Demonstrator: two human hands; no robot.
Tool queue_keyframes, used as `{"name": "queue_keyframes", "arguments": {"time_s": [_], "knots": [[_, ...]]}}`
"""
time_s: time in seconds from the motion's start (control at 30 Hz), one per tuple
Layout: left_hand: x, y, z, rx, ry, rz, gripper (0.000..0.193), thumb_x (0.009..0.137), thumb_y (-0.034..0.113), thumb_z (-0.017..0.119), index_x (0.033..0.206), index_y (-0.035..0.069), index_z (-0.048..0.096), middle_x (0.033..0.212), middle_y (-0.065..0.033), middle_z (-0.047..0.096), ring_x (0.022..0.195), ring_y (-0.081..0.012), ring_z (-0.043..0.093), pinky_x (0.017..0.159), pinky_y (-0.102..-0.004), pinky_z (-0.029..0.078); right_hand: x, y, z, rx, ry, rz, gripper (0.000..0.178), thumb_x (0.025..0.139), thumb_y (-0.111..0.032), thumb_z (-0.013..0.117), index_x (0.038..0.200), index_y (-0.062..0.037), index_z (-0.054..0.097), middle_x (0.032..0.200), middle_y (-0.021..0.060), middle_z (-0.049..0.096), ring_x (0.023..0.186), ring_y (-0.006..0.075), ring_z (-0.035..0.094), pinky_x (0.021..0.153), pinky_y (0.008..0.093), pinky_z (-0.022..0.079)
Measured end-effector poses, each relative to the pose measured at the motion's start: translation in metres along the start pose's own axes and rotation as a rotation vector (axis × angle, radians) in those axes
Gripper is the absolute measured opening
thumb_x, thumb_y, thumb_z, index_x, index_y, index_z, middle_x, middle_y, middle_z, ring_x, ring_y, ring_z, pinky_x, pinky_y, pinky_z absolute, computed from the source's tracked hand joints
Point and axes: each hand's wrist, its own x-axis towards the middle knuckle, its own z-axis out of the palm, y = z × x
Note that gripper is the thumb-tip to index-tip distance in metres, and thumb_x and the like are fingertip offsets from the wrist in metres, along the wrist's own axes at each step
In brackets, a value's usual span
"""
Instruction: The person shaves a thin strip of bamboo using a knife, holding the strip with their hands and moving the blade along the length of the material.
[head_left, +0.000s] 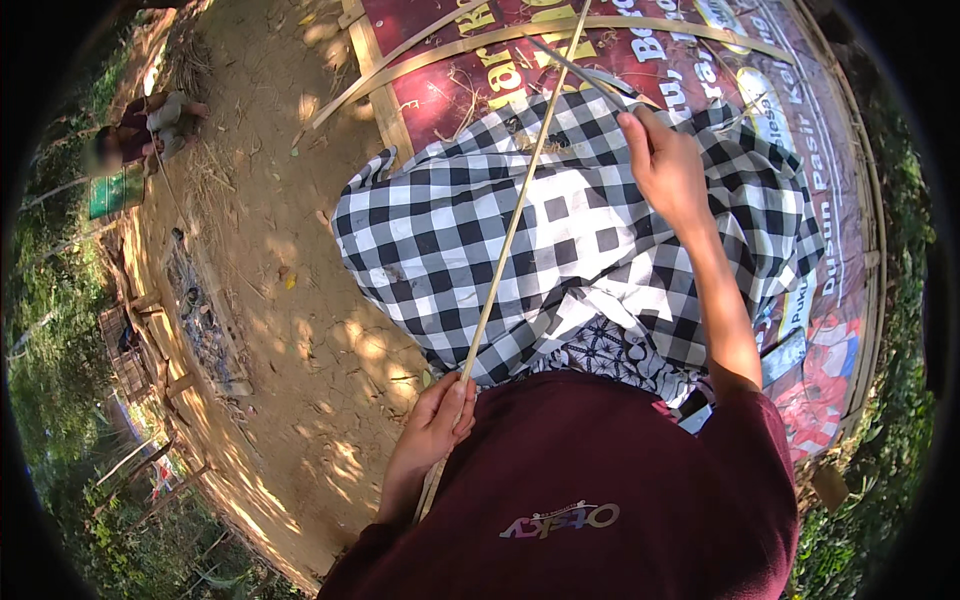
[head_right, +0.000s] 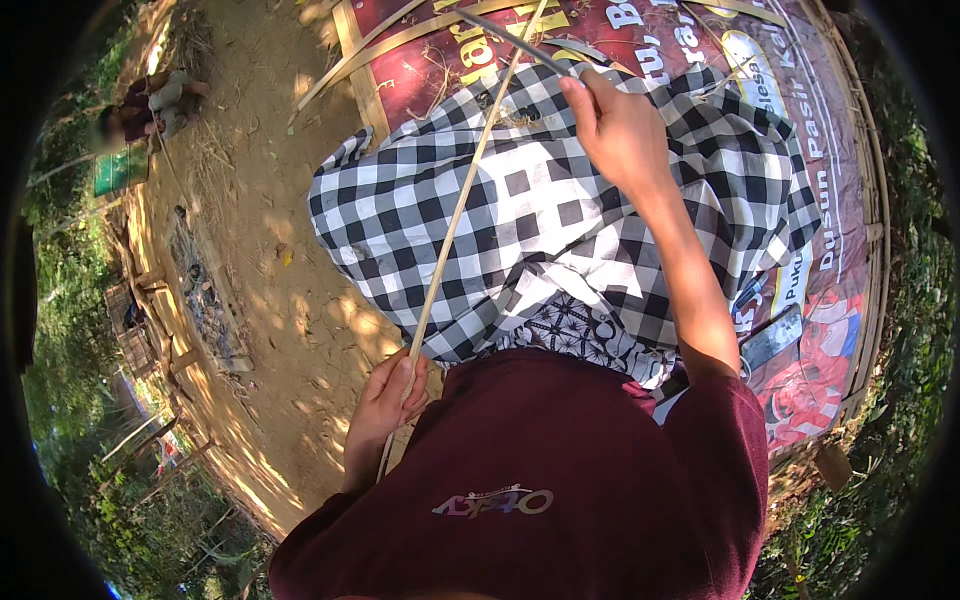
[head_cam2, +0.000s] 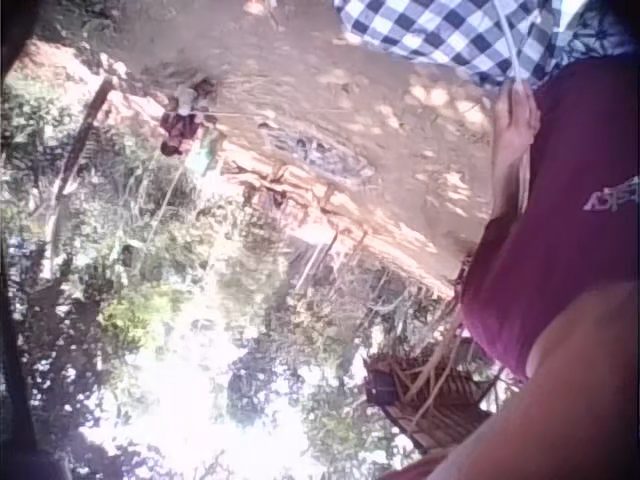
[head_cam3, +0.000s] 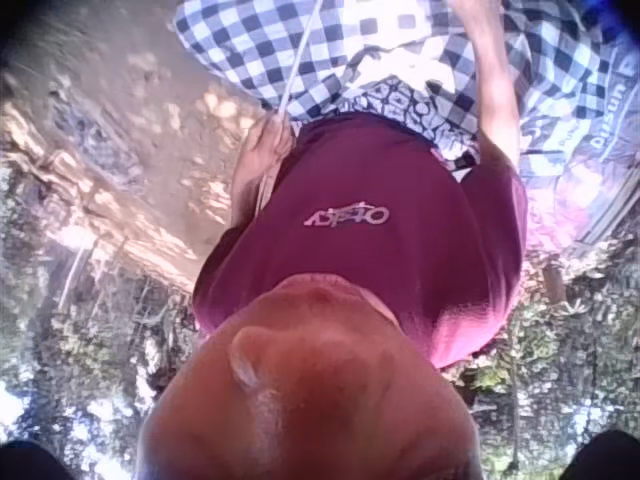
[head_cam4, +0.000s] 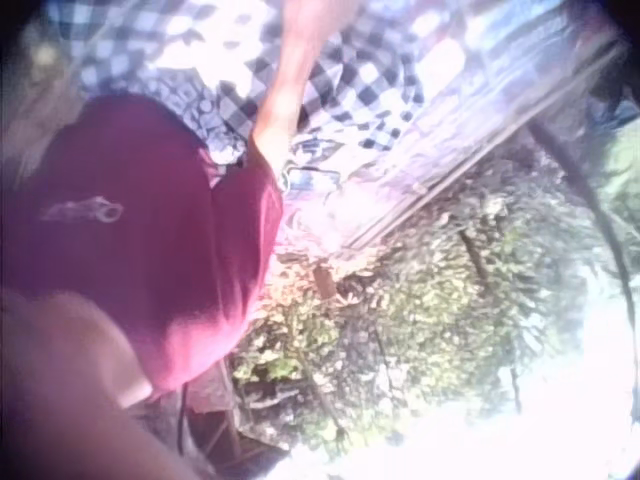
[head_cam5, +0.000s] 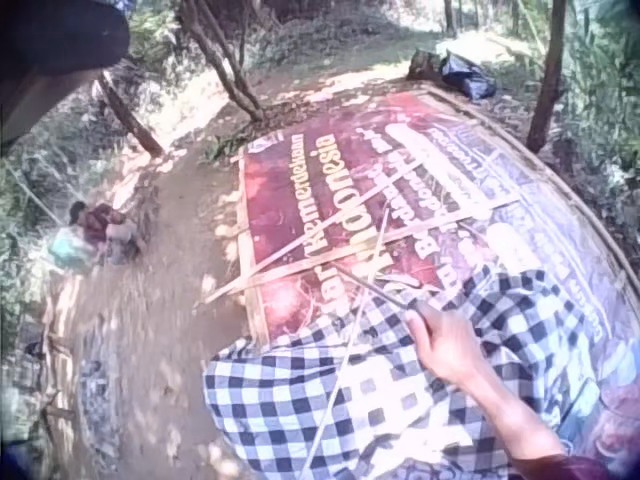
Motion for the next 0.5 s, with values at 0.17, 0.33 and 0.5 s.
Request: {"name": "queue_keyframes", "arguments": {"time_s": [0.17, 0.33, 0.5], "knots": [[0.016, 0.001, 0.005, 0.132, 0.069, 0.041, 0.026, 0.101, 0.026, 0.038, 0.090, 0.005, 0.047, 0.056, 0.0032, 0.037, 0.046, -0.0041, 0.033, 0.043, -0.0207, 0.028, -0.070, -0.087, 0.019, 0.181, -0.394, -0.277, 0.036, 0.087, -0.042, 0.060, 0.076, -0.0088, 0.055, 0.051, 0.0089, 0.055, 0.045, 0.0302, 0.057, 0.041, 0.0389, 0.042], [0.029, 0.000, 0.006, 0.276, 0.141, 0.017, 0.026, 0.101, 0.025, 0.040, 0.088, 0.004, 0.047, 0.057, 0.0037, 0.038, 0.049, -0.0040, 0.035, 0.045, -0.0214, 0.030, -0.097, -0.099, 0.035, 0.103, -0.418, -0.391, 0.038, 0.084, -0.049, 0.060, 0.077, -0.0117, 0.055, 0.053, 0.0070, 0.055, 0.042, 0.0284, 0.055, 0.038, 0.0387, 0.041], [0.042, -0.001, 0.010, 0.284, 0.109, 0.161, 0.027, 0.101, 0.025, 0.040, 0.085, 0.004, 0.046, 0.058, 0.0041, 0.037, 0.049, -0.0038, 0.034, 0.045, -0.0215, 0.029, -0.048, -0.039, 0.041, -0.332, -0.181, -0.204, 0.042, 0.082, -0.049, 0.062, 0.074, -0.0092, 0.052, 0.054, 0.0050, 0.057, 0.046, 0.0273, 0.059, 0.039, 0.0369, 0.043]]}}
